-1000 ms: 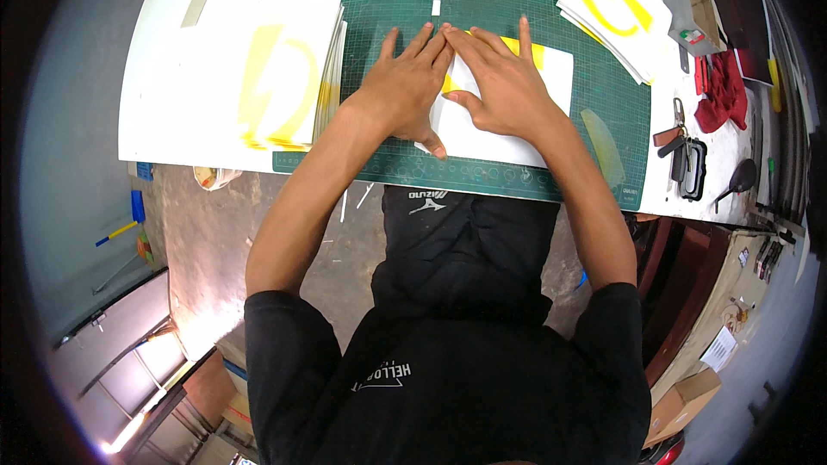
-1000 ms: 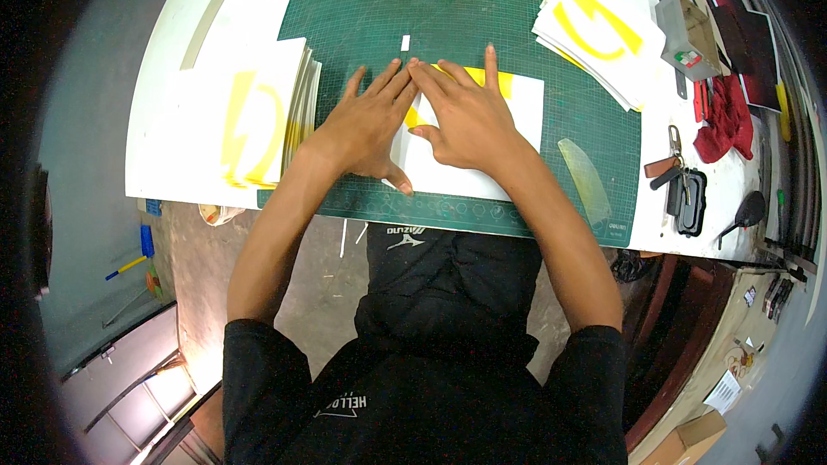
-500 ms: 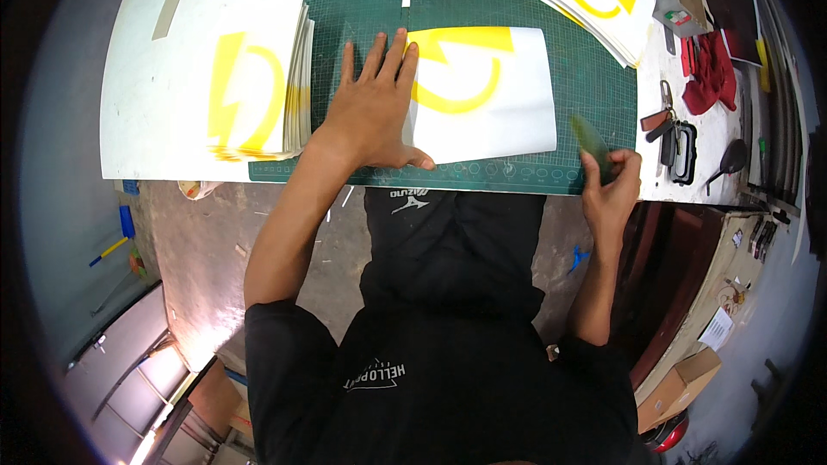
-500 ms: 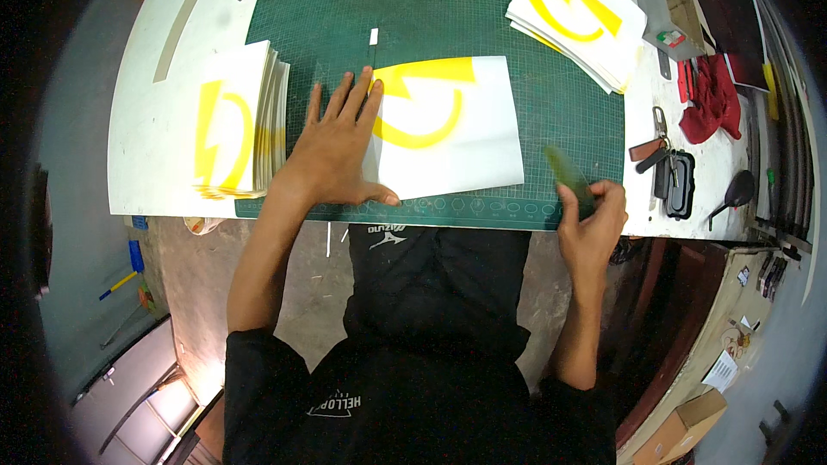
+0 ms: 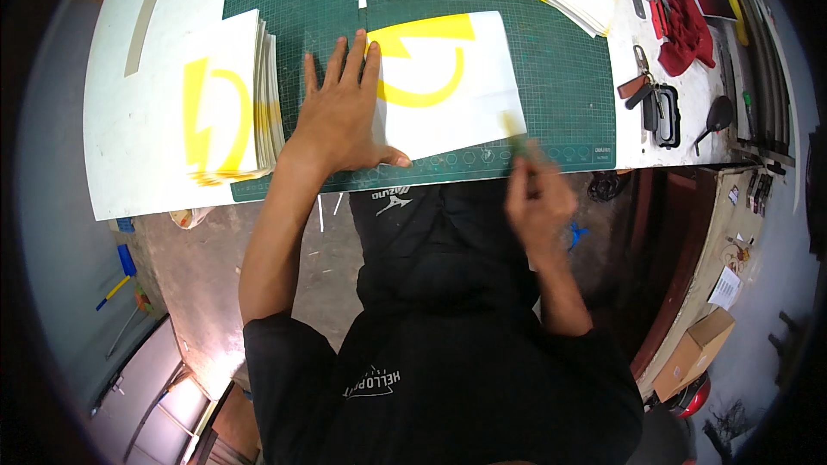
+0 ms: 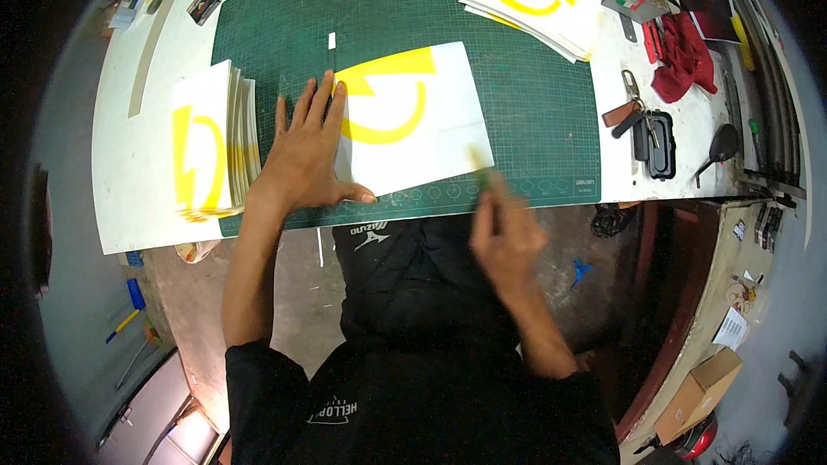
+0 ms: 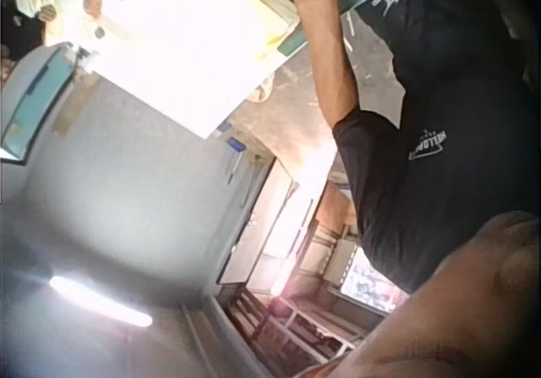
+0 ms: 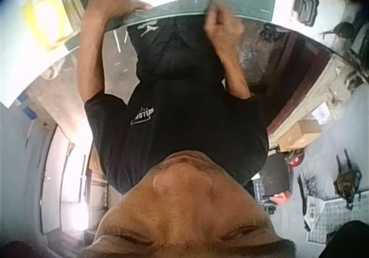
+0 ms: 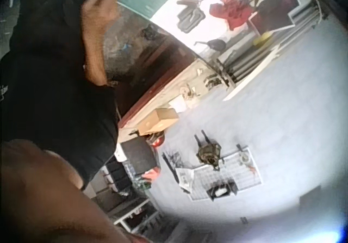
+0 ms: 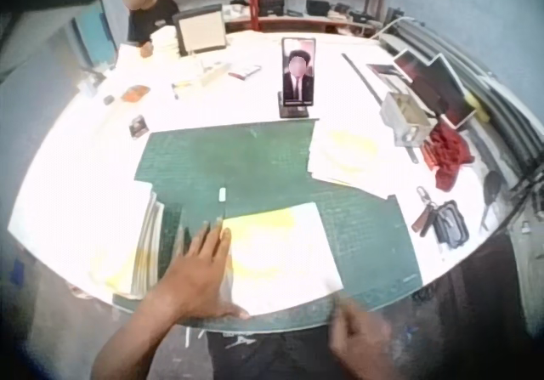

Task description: The person repeatedly picks up white sheets with yellow graphics, places them on a green cutting mat, and uses a plastic squeegee to smooth the surface. They then peel off the top layer and stack the finished sheets. The process is repeated for multiple sheets throughout the clip.

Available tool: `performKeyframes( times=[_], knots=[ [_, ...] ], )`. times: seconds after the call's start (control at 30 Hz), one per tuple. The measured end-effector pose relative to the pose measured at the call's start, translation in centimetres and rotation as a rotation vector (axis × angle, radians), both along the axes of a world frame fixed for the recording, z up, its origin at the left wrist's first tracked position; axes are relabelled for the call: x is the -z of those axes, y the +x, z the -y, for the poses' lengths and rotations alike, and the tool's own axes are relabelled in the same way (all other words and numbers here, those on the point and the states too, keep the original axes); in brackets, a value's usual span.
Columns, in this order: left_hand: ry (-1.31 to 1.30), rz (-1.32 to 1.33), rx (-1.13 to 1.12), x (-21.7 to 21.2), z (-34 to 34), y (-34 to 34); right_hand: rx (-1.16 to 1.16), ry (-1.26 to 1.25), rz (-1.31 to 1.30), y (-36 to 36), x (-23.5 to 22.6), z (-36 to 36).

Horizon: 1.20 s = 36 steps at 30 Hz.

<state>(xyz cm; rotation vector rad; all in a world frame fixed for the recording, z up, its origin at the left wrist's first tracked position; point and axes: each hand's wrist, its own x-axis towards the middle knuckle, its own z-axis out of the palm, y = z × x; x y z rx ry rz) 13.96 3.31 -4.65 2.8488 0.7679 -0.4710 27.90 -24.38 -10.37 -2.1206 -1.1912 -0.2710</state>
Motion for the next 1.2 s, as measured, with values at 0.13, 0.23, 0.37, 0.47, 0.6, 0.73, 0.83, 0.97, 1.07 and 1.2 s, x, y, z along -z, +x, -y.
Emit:
performKeyframes(
  times=[0.13,0.23,0.37,0.47,0.6,0.73,0.83,0.97,1.07,1.2],
  knots=[
    [0.011,0.058,0.026,0.4,0.2,-0.3,0.261,0.008,-0.226,2.2,-1.5,1.9],
    [0.017,0.059,0.054,0.7,-0.2,0.0,0.130,0.111,-0.311,-1.4,-1.0,0.8],
    [0.053,0.043,0.105,1.0,-0.5,-0.2,0.144,0.156,-0.349,-4.5,0.7,-1.0],
    [0.067,0.092,0.065,2.6,-0.6,-0.5,-0.044,0.133,-0.385,-8.5,0.1,-3.1],
    [0.049,0.083,0.060,2.9,-0.8,-0.2,-0.237,0.088,-0.475,-10.3,-1.1,-3.7],
    [0.034,0.093,0.077,2.1,-0.3,-0.5,-0.335,-0.017,-0.507,-9.6,-2.1,-2.9],
    [0.013,0.127,0.064,1.9,-0.2,-0.9,-0.215,0.297,-0.187,-5.8,-3.2,-3.8],
    [-0.027,0.172,0.027,1.5,-0.1,-0.7,-0.173,0.236,-0.147,-1.1,-3.3,-10.6],
    [-0.049,0.197,0.009,1.6,-0.5,-0.5,-0.309,0.073,-0.096,-0.4,-1.0,-16.0],
    [-0.080,0.229,-0.014,2.1,-0.4,-0.7,-0.221,0.022,-0.086,0.8,0.5,-18.1]
  ],
)
